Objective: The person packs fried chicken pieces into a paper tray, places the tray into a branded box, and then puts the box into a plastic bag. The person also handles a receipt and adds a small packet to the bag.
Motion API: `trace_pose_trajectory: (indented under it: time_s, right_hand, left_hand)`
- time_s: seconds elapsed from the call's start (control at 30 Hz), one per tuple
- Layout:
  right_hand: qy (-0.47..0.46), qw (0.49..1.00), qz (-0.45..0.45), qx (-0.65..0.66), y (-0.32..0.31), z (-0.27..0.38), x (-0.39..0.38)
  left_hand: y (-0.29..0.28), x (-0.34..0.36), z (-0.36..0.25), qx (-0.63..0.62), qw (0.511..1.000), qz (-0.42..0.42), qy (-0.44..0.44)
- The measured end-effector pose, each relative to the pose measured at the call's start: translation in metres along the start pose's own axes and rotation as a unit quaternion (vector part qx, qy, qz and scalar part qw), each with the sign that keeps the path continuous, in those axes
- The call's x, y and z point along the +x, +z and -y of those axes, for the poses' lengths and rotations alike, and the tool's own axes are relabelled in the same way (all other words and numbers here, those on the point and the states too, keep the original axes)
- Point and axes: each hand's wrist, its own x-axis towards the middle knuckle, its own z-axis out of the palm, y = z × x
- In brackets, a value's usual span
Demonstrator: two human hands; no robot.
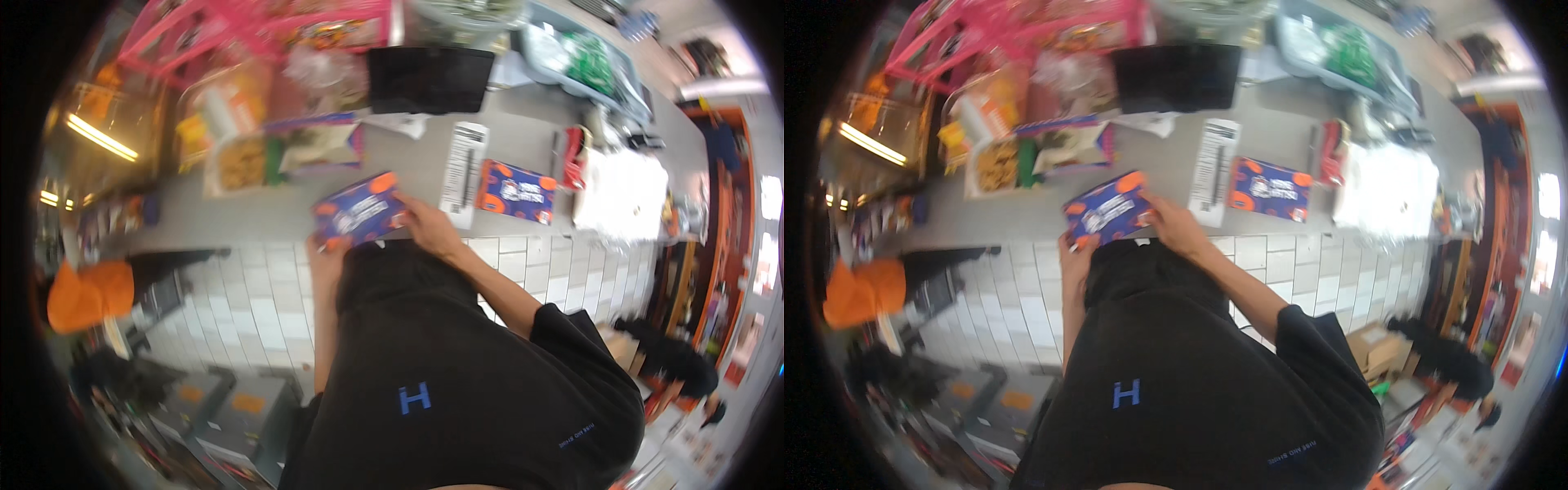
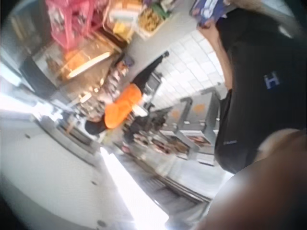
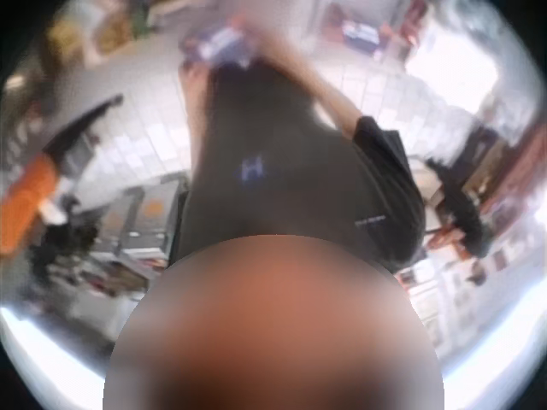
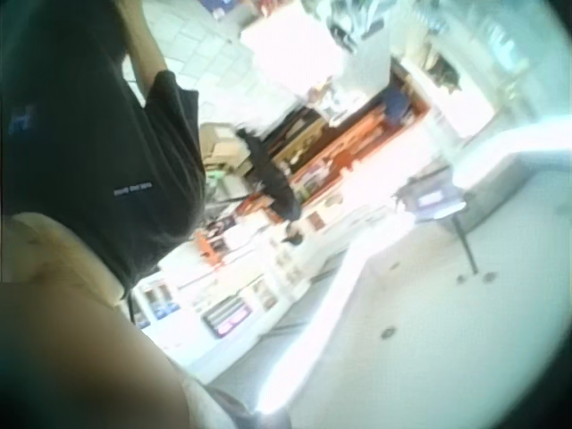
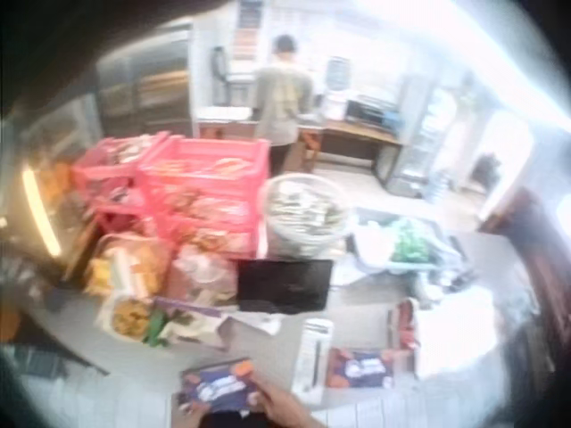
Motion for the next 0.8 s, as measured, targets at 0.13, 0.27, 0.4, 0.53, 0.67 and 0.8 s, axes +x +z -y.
trace_pose_trajectory:
  time_s: [0.13,0.27,0.4,0.53,0.67,0.8]
  right_hand:
    - [0.013,0.993,-0.016,0.118,-0.009,-0.003,-0.003]
    - [0.032,0.905,-0.424,0.01,-0.096,-0.029,-0.035]
    - [0.199,0.783,-0.589,0.0,-0.232,-0.098,-0.064]
    - [0.285,0.813,-0.395,0.32,-0.285,-0.152,-0.06]
    - [0.199,0.804,-0.414,0.377,-0.283,-0.17,-0.066]
    - [0.008,0.751,-0.458,0.476,-0.243,-0.188,-0.077]
  left_hand:
    - [-0.025,-0.012,0.01,-0.114,0.988,0.103,-0.03]
    - [-0.057,-0.013,0.016,-0.196,0.958,0.207,-0.042]
    - [-0.083,-0.007,0.028,-0.198,0.938,0.282,-0.037]
    - [-0.087,0.013,0.021,-0.173,0.931,0.321,0.006]
    - [-0.088,0.023,0.007,-0.178,0.926,0.332,0.041]
    - [-0.088,0.018,0.002,-0.227,0.907,0.348,0.071]
